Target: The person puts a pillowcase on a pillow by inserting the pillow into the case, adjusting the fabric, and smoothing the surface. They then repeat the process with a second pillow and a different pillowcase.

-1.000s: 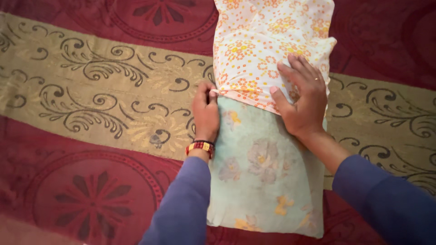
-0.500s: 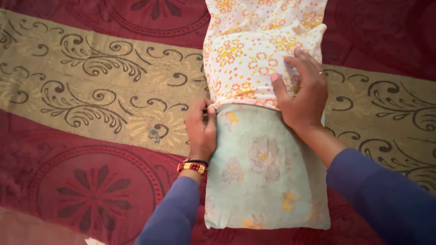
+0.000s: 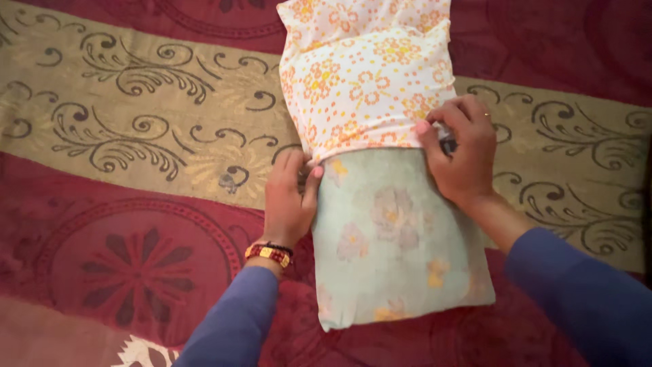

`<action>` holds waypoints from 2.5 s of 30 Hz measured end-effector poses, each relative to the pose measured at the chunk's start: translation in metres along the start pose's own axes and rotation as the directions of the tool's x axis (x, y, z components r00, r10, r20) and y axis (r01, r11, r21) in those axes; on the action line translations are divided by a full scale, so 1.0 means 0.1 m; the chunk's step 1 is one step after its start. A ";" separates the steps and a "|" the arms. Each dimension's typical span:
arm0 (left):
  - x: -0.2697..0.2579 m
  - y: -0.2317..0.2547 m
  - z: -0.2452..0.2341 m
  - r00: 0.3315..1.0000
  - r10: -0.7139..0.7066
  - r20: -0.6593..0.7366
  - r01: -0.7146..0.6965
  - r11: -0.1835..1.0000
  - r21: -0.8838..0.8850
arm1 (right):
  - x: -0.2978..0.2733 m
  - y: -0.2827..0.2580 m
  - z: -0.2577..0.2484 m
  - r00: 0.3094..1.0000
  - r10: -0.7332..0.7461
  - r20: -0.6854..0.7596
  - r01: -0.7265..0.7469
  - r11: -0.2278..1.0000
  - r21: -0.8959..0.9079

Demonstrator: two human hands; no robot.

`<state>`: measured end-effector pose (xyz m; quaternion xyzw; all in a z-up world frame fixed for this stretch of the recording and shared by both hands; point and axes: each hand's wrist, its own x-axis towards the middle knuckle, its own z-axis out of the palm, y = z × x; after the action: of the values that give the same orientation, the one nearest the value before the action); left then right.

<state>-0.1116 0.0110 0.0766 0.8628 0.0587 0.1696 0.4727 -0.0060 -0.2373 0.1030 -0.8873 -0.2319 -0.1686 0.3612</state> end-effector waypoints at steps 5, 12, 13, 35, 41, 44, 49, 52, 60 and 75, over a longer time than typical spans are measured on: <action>0.09 0.14 -0.05 0.982 0.171 -0.083 -0.152 0.968 0.200 | -0.20 0.10 -0.22 0.998 -0.038 0.047 0.039 0.999 0.000; 0.19 0.52 0.23 0.933 0.360 0.013 -0.357 0.920 0.163 | -0.31 0.21 -0.22 0.999 -0.042 0.031 0.045 0.995 -0.093; 0.20 0.61 0.35 0.927 0.373 0.036 -0.373 0.913 0.167 | -0.32 0.24 -0.20 0.998 -0.057 0.015 0.058 0.994 -0.096; 0.10 1.02 1.02 0.888 0.452 0.085 -0.452 0.823 0.343 | -0.66 0.09 -0.46 0.975 0.193 0.107 -0.209 0.964 0.164; 0.12 0.99 1.07 0.872 0.475 0.119 -0.483 0.794 0.370 | -0.88 0.27 -0.46 0.999 0.020 0.030 -0.023 0.993 0.115; 0.11 0.99 1.07 0.878 0.467 0.108 -0.472 0.803 0.364 | -0.85 0.50 -0.33 0.983 0.183 0.028 -0.185 0.952 0.245; 0.09 0.99 1.08 0.888 0.452 0.085 -0.451 0.820 0.352 | -0.89 0.87 -0.06 0.896 0.418 0.149 -0.418 0.682 0.600; 0.08 0.97 1.09 0.883 0.463 0.076 -0.457 0.810 0.367 | -0.95 0.96 -0.02 0.922 0.373 0.101 -0.373 0.792 0.483; 0.10 0.99 1.03 0.885 0.458 0.080 -0.457 0.826 0.331 | -1.18 0.63 -0.10 0.908 0.402 0.122 -0.409 0.781 0.472; 0.10 0.96 1.03 0.893 0.448 0.047 -0.440 0.844 0.309 | -0.61 -0.24 -0.40 0.999 0.022 -0.038 -0.022 1.000 0.008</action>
<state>-0.0721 -0.1206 0.1078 0.9140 -0.1100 0.2744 0.2778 -0.0753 -0.2689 0.1157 -0.8850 -0.2158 -0.1807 0.3709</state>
